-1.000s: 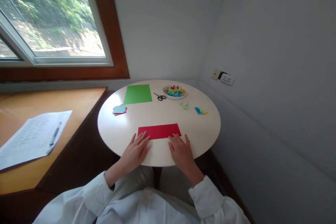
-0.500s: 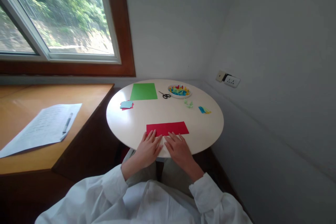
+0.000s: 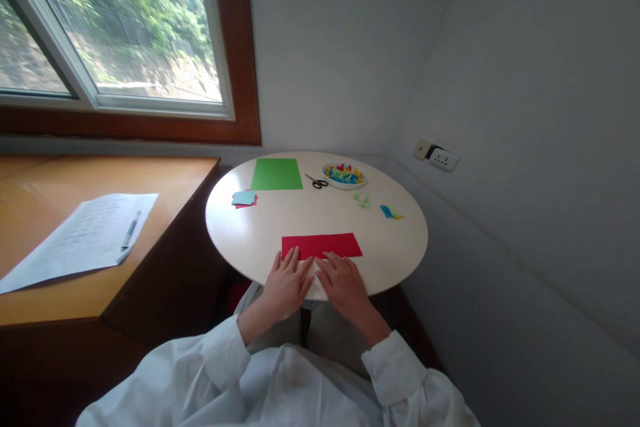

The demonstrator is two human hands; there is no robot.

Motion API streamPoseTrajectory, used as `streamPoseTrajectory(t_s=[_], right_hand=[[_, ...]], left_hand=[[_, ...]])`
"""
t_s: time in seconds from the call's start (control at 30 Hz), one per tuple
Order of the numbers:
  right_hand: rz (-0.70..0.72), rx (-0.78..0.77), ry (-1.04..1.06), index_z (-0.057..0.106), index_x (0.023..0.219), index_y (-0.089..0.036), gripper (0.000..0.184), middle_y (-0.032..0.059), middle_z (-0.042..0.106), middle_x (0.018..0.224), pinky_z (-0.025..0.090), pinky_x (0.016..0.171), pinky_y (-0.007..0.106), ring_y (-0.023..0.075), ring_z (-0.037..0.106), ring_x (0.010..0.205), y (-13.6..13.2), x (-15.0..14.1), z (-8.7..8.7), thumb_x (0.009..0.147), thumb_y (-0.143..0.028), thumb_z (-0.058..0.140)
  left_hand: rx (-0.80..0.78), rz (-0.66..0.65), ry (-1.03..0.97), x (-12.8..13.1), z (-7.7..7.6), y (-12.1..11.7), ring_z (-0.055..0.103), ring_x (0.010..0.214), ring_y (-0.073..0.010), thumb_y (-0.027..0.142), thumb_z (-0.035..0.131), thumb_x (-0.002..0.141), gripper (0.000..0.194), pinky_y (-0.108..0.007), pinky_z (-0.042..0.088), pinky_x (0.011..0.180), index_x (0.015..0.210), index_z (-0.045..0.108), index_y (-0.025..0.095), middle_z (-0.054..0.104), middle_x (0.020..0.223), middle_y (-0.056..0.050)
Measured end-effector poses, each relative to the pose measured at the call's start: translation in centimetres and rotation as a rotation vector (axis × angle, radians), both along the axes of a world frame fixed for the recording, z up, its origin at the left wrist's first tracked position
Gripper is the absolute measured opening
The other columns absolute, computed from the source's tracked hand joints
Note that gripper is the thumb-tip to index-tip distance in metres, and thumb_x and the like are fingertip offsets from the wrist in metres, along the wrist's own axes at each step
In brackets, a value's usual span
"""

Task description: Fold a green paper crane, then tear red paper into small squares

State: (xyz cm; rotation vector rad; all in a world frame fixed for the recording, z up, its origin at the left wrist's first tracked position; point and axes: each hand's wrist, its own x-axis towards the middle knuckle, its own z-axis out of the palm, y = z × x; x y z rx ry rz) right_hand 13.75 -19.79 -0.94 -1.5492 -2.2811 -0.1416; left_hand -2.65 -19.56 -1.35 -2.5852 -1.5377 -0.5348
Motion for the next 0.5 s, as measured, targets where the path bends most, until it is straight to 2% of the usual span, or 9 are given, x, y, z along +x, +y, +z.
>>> streamPoseTrajectory(t_s=[0.2, 0.5], right_hand=[[-0.057, -0.022, -0.011, 0.058, 0.119, -0.023, 0.039, 0.0065, 0.059, 0.126, 0.032, 0.103, 0.048, 0.0201, 0.053, 0.118, 0.1, 0.7, 0.0, 0.096, -0.028, 0.027], [-0.189, -0.09, -0.016, 0.056, 0.123, -0.025, 0.044, 0.0048, 0.055, 0.13, 0.024, 0.107, 0.053, 0.02, 0.05, 0.123, 0.5, 5.6, -0.4, 0.096, -0.03, 0.021]], left_hand=[[-0.036, -0.036, -0.012, -1.1, -0.1, 0.3, 0.037, 0.131, -0.0267, 0.032, 0.03, 0.095, 0.041, -0.051, 0.025, 0.108, 0.13, 0.048, 0.018, 0.047, 0.137, -0.016], [-0.078, -0.104, -0.043, -2.6, 0.4, 0.7, 0.04, 0.13, -0.0241, 0.029, 0.031, 0.095, 0.04, -0.05, 0.027, 0.108, 0.129, 0.048, 0.02, 0.049, 0.137, -0.011]])
